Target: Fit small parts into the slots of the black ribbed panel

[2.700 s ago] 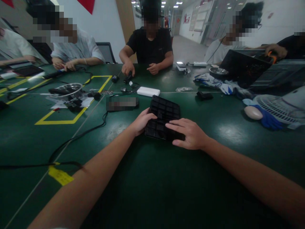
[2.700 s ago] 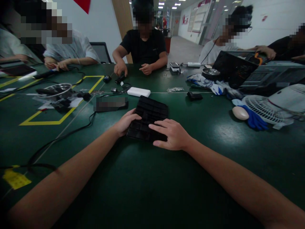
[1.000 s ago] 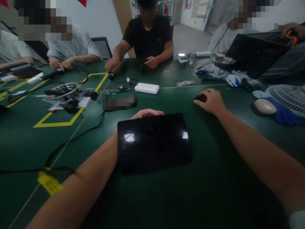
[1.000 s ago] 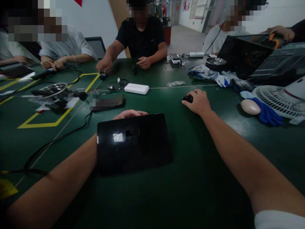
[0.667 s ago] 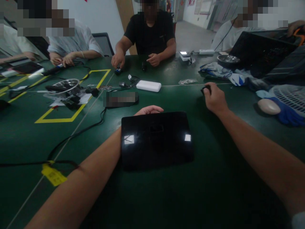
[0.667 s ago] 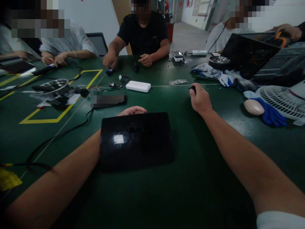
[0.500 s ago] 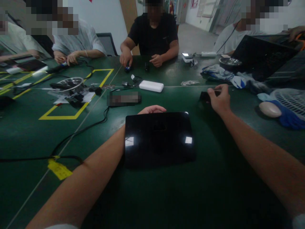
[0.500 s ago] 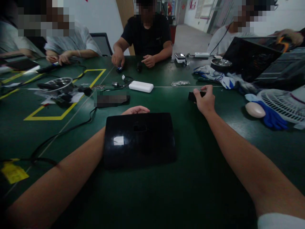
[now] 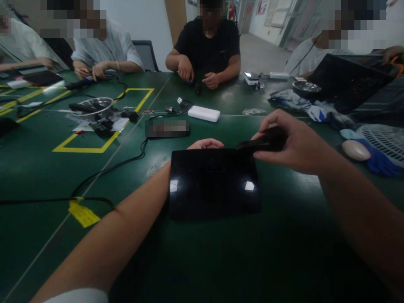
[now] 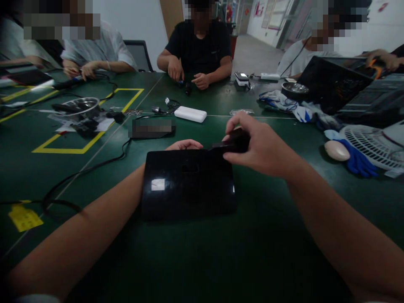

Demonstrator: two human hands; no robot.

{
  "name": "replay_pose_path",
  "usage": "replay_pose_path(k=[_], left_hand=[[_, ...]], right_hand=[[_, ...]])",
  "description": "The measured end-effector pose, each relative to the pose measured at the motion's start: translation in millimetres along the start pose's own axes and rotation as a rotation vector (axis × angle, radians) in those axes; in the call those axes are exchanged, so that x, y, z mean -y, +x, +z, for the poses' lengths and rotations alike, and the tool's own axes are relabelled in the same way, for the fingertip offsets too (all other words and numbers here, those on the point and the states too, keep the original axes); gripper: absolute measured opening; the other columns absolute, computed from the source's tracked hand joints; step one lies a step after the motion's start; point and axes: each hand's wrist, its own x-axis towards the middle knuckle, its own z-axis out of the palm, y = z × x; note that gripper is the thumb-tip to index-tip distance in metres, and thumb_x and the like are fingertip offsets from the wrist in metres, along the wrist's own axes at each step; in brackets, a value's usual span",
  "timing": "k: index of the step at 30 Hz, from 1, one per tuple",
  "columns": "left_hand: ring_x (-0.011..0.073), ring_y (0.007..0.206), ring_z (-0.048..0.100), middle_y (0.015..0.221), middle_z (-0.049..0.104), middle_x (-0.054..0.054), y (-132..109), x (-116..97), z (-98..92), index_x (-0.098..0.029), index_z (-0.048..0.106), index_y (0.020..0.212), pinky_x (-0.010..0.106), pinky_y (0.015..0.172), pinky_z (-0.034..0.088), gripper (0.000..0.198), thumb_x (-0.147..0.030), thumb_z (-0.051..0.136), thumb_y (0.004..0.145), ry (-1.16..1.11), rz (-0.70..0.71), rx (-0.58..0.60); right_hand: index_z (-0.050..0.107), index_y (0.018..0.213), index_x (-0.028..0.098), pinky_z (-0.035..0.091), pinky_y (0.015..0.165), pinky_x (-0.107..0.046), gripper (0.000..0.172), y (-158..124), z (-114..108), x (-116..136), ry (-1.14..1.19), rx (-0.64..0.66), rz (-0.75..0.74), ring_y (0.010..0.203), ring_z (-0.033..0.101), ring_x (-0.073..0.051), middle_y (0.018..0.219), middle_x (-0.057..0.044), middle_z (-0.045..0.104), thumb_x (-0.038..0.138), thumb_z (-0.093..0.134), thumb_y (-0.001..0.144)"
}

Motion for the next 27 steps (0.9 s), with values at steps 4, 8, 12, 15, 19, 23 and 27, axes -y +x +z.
replay_pose_path(k=[4, 8, 12, 15, 19, 23, 27], left_hand=[[0.0198, 0.088, 0.075, 0.099, 0.079, 0.005, -0.8, 1.5, -0.5, -0.017, 0.074, 0.104, 0.035, 0.086, 0.057, 0.043, -0.012, 0.088, 0.063, 0.019, 0.024, -0.005], [0.0211, 0.088, 0.075, 0.097, 0.079, 0.006, 1.7, 8.3, -2.7, -0.017, 0.074, 0.1, 0.036, 0.086, 0.057, 0.038, -0.016, 0.088, 0.064, 0.013, 0.069, 0.021], [0.021, 0.088, 0.074, 0.098, 0.078, 0.005, 4.6, 12.5, -4.5, -0.017, 0.073, 0.101, 0.036, 0.088, 0.056, 0.041, -0.02, 0.09, 0.064, 0.004, 0.098, 0.041], [0.0195, 0.084, 0.073, 0.093, 0.078, 0.003, 4.4, 10.5, -4.0, -0.016, 0.072, 0.1, 0.035, 0.086, 0.055, 0.039, -0.021, 0.088, 0.064, 0.019, 0.081, 0.08], [0.0171, 0.084, 0.07, 0.089, 0.077, 0.0, 2.2, 3.2, -2.0, -0.017, 0.071, 0.095, 0.032, 0.086, 0.054, 0.028, -0.014, 0.08, 0.069, 0.089, 0.111, 0.098], [0.0201, 0.093, 0.071, 0.09, 0.076, 0.0, 2.4, -2.5, -3.9, -0.017, 0.07, 0.092, 0.034, 0.091, 0.054, 0.02, -0.01, 0.072, 0.074, 0.24, 0.107, 0.07], [0.0232, 0.098, 0.071, 0.095, 0.078, 0.002, 6.4, 0.5, -9.1, -0.017, 0.071, 0.09, 0.036, 0.093, 0.054, 0.021, -0.014, 0.078, 0.071, 0.265, 0.122, 0.045]], right_hand=[[0.07, 0.099, 0.028, 0.051, 0.066, -0.032, 0.018, 6.6, 10.2, 35.2, -0.124, 0.178, -0.169, 0.075, 0.068, -0.019, 0.087, 0.002, 0.074, 0.035, 0.075, 0.082], [0.07, 0.107, 0.028, 0.048, 0.067, -0.029, 0.025, 10.6, 23.4, 45.5, -0.134, 0.192, -0.21, 0.073, 0.068, -0.016, 0.092, 0.003, 0.076, 0.028, 0.071, 0.082], [0.065, 0.116, 0.027, 0.047, 0.065, -0.028, 0.037, 11.4, 28.4, 53.7, -0.1, 0.148, -0.15, 0.072, 0.069, -0.016, 0.09, 0.004, 0.076, 0.025, 0.071, 0.08], [0.066, 0.117, 0.027, 0.049, 0.07, -0.029, 0.035, 12.0, 28.2, 60.5, -0.102, 0.165, -0.155, 0.078, 0.071, -0.017, 0.094, 0.004, 0.077, 0.028, 0.073, 0.082], [0.066, 0.121, 0.029, 0.052, 0.083, -0.031, 0.037, 12.9, 29.1, 66.6, -0.13, 0.197, -0.251, 0.093, 0.072, -0.019, 0.109, 0.003, 0.077, 0.028, 0.072, 0.085], [0.063, 0.128, 0.031, 0.052, 0.089, -0.033, 0.041, 13.2, 35.4, 68.0, -0.176, 0.206, -0.303, 0.102, 0.072, -0.021, 0.119, 0.002, 0.075, 0.026, 0.069, 0.088], [0.059, 0.134, 0.031, 0.053, 0.091, -0.034, 0.044, 10.4, 42.8, 68.8, -0.245, 0.186, -0.326, 0.105, 0.072, -0.021, 0.123, 0.001, 0.075, 0.024, 0.065, 0.091]])
